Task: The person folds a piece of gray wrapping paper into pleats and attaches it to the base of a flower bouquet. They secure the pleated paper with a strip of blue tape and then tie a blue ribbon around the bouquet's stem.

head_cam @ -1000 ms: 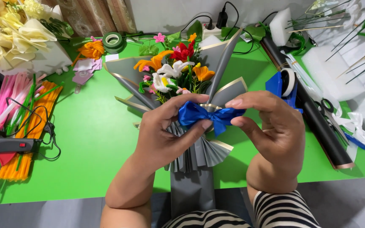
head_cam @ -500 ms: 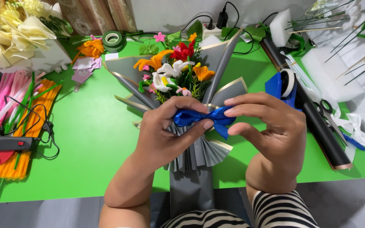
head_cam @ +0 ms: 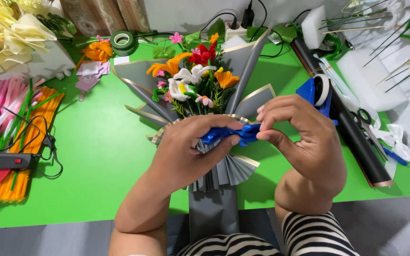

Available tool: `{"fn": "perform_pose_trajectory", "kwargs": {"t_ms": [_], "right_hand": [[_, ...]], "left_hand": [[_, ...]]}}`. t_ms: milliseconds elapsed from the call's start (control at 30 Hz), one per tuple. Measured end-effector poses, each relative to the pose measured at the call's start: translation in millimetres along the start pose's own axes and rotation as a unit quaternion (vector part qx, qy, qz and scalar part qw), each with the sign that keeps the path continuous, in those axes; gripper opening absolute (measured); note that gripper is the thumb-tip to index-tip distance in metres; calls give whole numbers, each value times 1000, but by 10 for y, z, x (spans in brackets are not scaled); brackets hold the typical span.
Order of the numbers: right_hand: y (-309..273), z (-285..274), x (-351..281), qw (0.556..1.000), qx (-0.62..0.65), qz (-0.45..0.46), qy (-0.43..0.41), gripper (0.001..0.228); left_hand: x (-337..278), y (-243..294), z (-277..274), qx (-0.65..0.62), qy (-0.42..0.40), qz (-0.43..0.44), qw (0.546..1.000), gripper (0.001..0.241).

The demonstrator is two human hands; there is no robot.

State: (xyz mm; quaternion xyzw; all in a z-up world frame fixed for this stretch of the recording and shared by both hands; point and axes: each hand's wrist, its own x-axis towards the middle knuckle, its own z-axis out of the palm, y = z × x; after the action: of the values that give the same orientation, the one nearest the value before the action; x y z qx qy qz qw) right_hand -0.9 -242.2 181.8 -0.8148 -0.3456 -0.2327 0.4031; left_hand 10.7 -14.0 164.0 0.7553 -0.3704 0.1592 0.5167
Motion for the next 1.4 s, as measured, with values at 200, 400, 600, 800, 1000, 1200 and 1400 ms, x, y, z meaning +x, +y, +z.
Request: {"fn": "perform_pose_trajectory", "kwargs": {"t_ms": [200,400,600,800,1000,1200,1400], "right_hand": [[64,-44,-23,998,-53,-37,-11,15],[99,-33,-24,996,-74,-46,-11,15],[110,-54,-28,998,-21,-44,-31,17],[108,-71,-38,999,-8,-42,2,7],[72,-97,-29,994,-12,-102,-35,15],[115,-36,-2,994,-76,-72,-2,19],[103,-45,-19,995,-71,-70,-13,17]], "left_hand": [[-21,33,-13,-9,36,9,999,17],[-13,39,-12,-15,32,4,999,15],[-20,10,-19,-9,16,13,1000,18],[-33,34,-33,18,9,8,1000,18],[-26,35,-32,28,38,9,999,17],[-24,43,-44,-15,3,2,1000,16],[-32,29,-47,6,16,13,1000,16]]}}
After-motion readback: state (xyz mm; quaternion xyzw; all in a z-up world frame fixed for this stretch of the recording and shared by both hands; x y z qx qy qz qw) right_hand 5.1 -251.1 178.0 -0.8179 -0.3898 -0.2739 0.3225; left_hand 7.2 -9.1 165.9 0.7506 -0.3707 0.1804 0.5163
